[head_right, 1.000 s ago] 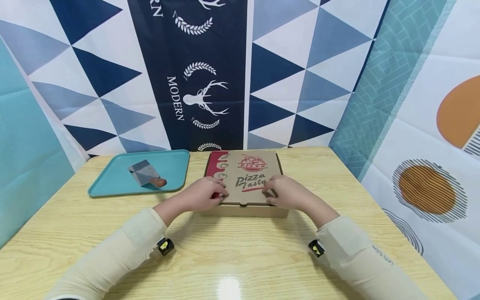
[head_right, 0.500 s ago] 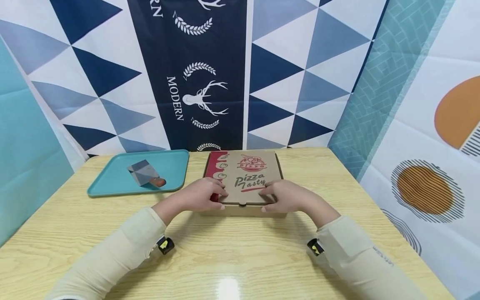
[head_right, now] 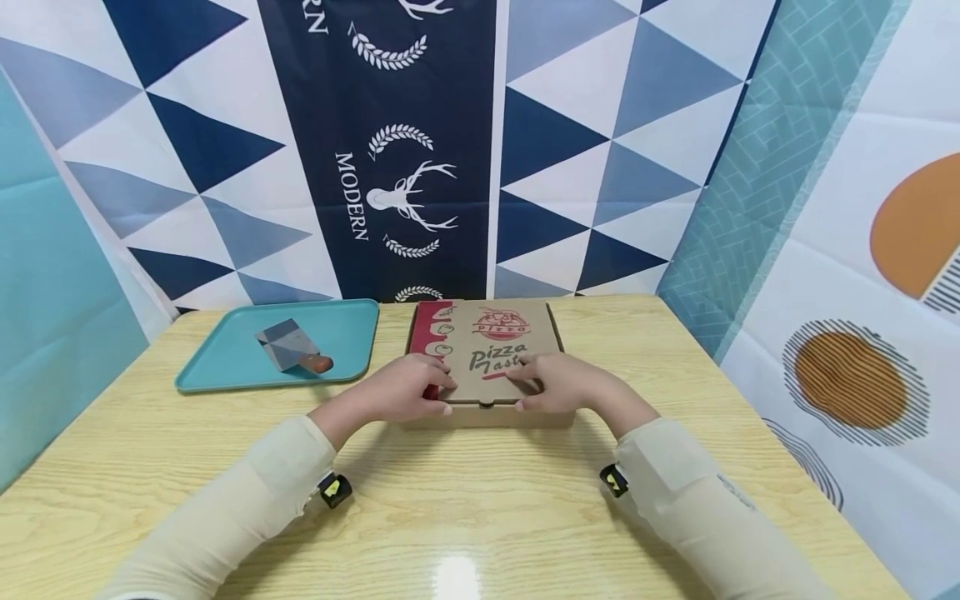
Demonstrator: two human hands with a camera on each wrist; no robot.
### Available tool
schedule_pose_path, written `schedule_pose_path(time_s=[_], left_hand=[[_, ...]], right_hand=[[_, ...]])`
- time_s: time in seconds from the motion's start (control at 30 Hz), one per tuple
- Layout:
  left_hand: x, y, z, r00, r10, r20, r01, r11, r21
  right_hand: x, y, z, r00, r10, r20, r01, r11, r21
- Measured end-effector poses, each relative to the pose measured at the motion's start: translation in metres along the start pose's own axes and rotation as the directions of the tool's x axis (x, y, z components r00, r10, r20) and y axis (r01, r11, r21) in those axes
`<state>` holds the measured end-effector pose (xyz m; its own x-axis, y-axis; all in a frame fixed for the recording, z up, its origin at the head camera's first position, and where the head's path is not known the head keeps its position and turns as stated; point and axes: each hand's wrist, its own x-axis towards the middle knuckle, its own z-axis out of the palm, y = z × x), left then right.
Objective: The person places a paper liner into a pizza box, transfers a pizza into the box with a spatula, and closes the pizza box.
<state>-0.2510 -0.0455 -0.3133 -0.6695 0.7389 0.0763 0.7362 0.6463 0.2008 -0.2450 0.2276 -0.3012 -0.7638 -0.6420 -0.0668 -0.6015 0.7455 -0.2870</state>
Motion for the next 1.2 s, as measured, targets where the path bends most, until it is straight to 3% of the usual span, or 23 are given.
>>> schedule_pose_path(time_s=[0.4,0.57,0.77,1.0,1.2], left_hand=[[0.003,-0.002,0.005,0.998,-0.062,-0.033,0.062,0.998,0.005],[0.000,-0.002,0.007,0.998,-0.061,0.008,0.061,0.998,0.000],[-0.007,-0.002,0.005,0.998,-0.039,0.053,0.039,0.999,0.006],[-0.019,0.000,-0.007,0.998,0.034,-0.050,-0.036,0.999,-0.024],[-0.037,0.005,-0.026,0.992,-0.051,-0.112,0.045,0.997,-0.057]], right_hand=[[0.005,0.011,0.003,1.000,0.026,-0.014,-0.025,0.999,0.044],[-0.001,0.010,0.005,0.999,0.052,-0.013,-0.051,0.998,0.045],[-0.004,-0.001,0.005,0.999,0.007,-0.039,-0.008,1.000,-0.010],[-0.010,-0.014,0.003,0.992,-0.069,-0.108,0.059,0.994,-0.094],[-0.016,-0.022,-0.002,0.980,-0.077,-0.181,0.059,0.993,-0.102]])
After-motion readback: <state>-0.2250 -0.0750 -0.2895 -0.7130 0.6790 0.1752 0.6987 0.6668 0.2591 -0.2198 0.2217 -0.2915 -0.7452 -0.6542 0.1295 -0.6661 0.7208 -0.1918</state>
